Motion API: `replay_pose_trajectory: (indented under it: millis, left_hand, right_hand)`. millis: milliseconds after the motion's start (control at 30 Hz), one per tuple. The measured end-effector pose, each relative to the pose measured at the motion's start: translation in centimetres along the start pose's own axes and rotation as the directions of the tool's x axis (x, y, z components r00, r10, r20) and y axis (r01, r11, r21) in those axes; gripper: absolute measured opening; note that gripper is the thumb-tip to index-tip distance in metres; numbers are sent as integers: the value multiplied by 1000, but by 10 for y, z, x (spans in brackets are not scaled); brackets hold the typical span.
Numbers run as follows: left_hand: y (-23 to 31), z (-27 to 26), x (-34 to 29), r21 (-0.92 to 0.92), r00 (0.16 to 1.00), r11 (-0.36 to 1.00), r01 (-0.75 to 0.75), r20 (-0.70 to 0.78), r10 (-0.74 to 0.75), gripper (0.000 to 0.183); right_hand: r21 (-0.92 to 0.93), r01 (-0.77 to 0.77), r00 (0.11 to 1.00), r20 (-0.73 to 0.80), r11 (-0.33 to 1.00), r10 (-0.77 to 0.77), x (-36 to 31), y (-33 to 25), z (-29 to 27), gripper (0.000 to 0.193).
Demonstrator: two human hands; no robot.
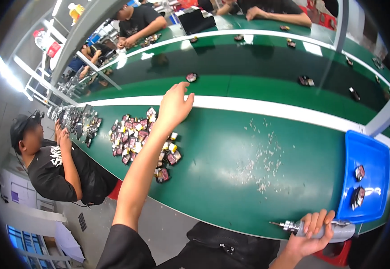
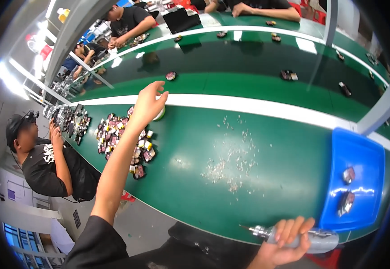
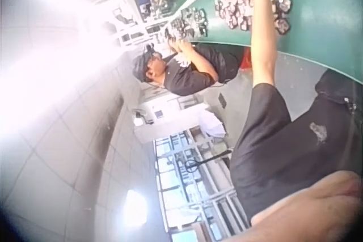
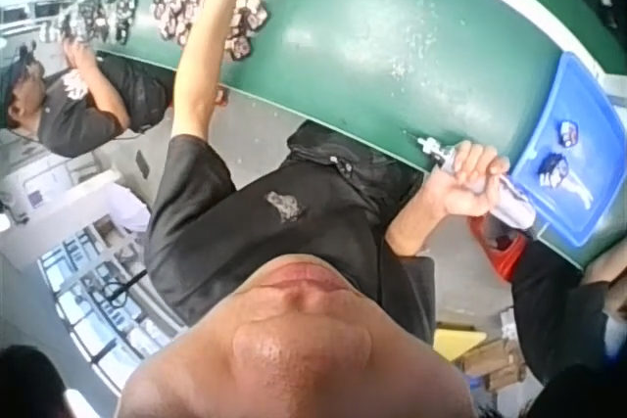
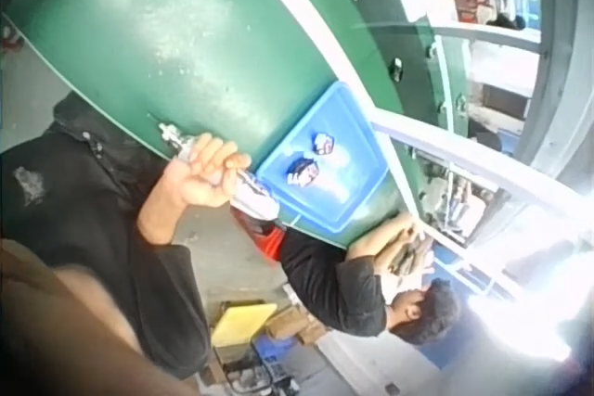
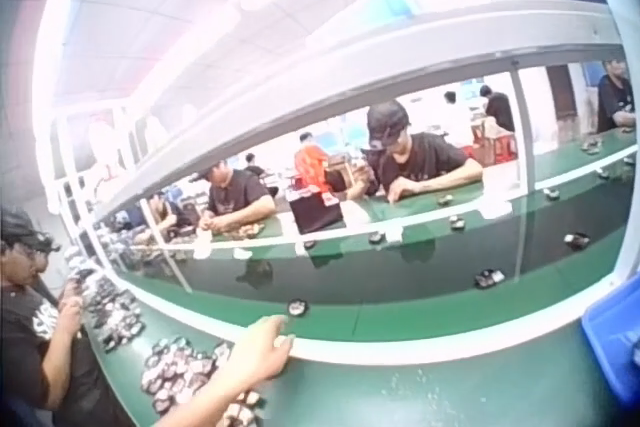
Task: Using an electric screwdriver to assemble small toy car components on a conveyor line.
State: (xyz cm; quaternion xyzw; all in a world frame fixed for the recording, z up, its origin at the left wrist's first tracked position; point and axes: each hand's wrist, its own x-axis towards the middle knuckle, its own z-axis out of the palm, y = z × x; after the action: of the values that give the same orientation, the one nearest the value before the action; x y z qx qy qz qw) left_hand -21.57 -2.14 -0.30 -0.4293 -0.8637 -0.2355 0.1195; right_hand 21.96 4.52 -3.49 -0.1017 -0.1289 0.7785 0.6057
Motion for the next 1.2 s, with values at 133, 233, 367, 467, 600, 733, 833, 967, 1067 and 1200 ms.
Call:
replay_pose_trajectory:
  millis: [133, 233, 367, 467, 600, 733, 833, 967, 1067, 1200]
  left_hand:
    - [-47, 34, 61, 146, 1000, 989, 15, 13, -17, 54]
    - [-77, 65, 82, 161, 1000, 987, 26, -16, -24, 45]
    - [-74, 66, 100, 136, 1000, 991, 1, 2, -1, 30]
    - [-49, 58, 95, 102, 998, 995, -13, 68, 6, 30]
    - [-7, 70, 63, -222, 991, 969, -108, 55, 123, 29]
    - [120, 45, -7, -370, 897, 853, -368, 99, 430, 36]
    - [199, 27, -74, -536, 686, 661, -525, 193, 702, 50]
    - [235, 28, -133, -734, 471, 484, -477, 251, 846, 59]
    - [239, 32, -152, -694, 373, 447, -565, 268, 888, 55]
    - [243, 35, -159, -696, 432, 460, -551, 234, 871, 49]
  right_hand:
    - [34, -20, 1000, 21, 999, 19, 0, 6, -2, 13]
    - [-18, -120, 992, 40, 993, 121, 5, 7, 3, 10]
    - [1, -118, 992, 50, 993, 118, 7, 1, 1, 10]
    - [-3, -122, 991, 62, 992, 122, 4, -7, -5, 13]
    - [-74, -144, 989, -25, 987, 143, 5, -6, -7, 10]
    - [-18, -191, 977, 96, 982, 191, 7, -8, -16, 9]
    - [11, -212, 966, 153, 977, 207, 9, -9, -23, 9]
    - [-7, -184, 981, 69, 983, 184, -8, -21, -23, 9]
    - [-75, -183, 980, 60, 980, 188, -22, -36, -24, 9]
    - [-88, -228, 971, 51, 970, 233, -35, -45, -26, 9]
